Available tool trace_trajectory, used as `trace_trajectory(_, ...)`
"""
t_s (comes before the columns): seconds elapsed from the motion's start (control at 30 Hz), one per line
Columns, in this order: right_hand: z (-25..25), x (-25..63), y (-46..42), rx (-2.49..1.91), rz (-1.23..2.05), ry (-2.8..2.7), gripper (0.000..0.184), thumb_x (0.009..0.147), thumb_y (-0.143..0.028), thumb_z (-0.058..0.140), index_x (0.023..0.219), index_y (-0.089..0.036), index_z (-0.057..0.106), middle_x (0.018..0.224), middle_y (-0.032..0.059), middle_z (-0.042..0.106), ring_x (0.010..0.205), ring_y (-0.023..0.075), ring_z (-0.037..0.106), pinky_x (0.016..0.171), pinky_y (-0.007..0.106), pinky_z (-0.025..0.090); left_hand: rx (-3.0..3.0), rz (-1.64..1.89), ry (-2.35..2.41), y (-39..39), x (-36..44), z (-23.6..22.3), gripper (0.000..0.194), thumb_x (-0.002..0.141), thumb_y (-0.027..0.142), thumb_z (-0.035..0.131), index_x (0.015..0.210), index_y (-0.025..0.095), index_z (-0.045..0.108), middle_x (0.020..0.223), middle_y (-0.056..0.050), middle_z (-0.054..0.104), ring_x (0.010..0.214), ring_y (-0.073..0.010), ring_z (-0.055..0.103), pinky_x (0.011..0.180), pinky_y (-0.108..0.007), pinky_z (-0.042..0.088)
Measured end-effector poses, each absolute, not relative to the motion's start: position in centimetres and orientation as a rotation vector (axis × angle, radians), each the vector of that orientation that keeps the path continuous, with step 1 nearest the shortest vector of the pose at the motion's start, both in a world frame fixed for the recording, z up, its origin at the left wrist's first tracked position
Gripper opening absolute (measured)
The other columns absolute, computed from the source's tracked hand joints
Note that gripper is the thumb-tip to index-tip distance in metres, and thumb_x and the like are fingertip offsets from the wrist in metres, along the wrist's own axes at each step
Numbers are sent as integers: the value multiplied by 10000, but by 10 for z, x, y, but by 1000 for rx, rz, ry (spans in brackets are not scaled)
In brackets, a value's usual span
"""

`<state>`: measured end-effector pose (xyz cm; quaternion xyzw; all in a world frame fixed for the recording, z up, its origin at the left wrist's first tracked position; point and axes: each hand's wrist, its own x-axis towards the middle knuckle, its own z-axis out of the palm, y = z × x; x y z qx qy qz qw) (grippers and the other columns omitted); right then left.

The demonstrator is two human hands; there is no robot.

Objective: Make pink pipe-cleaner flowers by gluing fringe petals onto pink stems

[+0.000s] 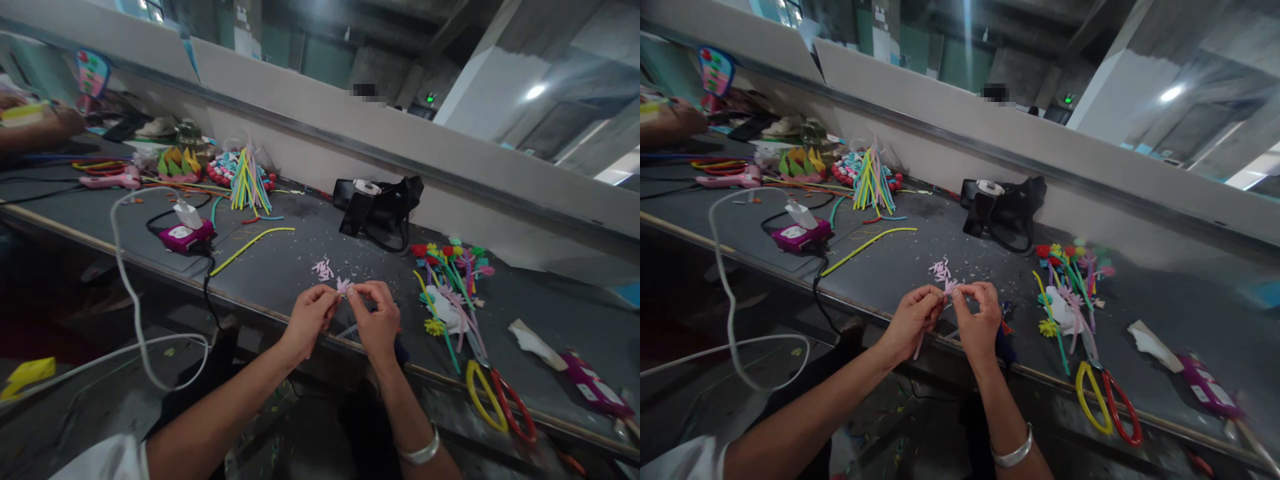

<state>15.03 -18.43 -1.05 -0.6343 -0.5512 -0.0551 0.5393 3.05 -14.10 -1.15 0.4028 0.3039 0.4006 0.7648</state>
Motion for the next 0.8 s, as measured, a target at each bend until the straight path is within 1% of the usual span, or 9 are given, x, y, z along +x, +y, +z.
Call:
trace_trajectory(0.17,-8,150,-185,-1503,-122,-1323,132,858,-313,616,799,-207,669,819,13,610,790,160,560,732,288,449,847,851,643,-141,30,-11,204,733,342,637,681,164,553,453,94,372,352,-21,204,366,-186,118)
trace_trajectory(0.33,-3,152,-190,-1505,-127,-1250,153,867,-330,602,912,-202,672,873,25,644,784,161,582,744,296,467,811,790,581,-141,30,-13,225,752,373,636,726,163,558,470,79,430,338,-22,235,350,-183,122)
trace_trajectory(0.53,-2,156,-194,-1510,-158,-1212,156,873,-328,588,864,-196,670,823,20,646,740,156,593,709,285,463,801,746,501,-141,30,-15,276,786,426,637,788,159,566,495,71,458,343,-25,265,351,-180,128)
trace_trajectory(0.8,-6,160,-193,-1531,-122,-1215,174,871,-346,584,868,-199,678,839,28,666,740,160,602,700,287,473,739,653,417,-139,26,-14,266,784,403,654,806,150,576,536,62,476,357,-16,260,372,-187,114)
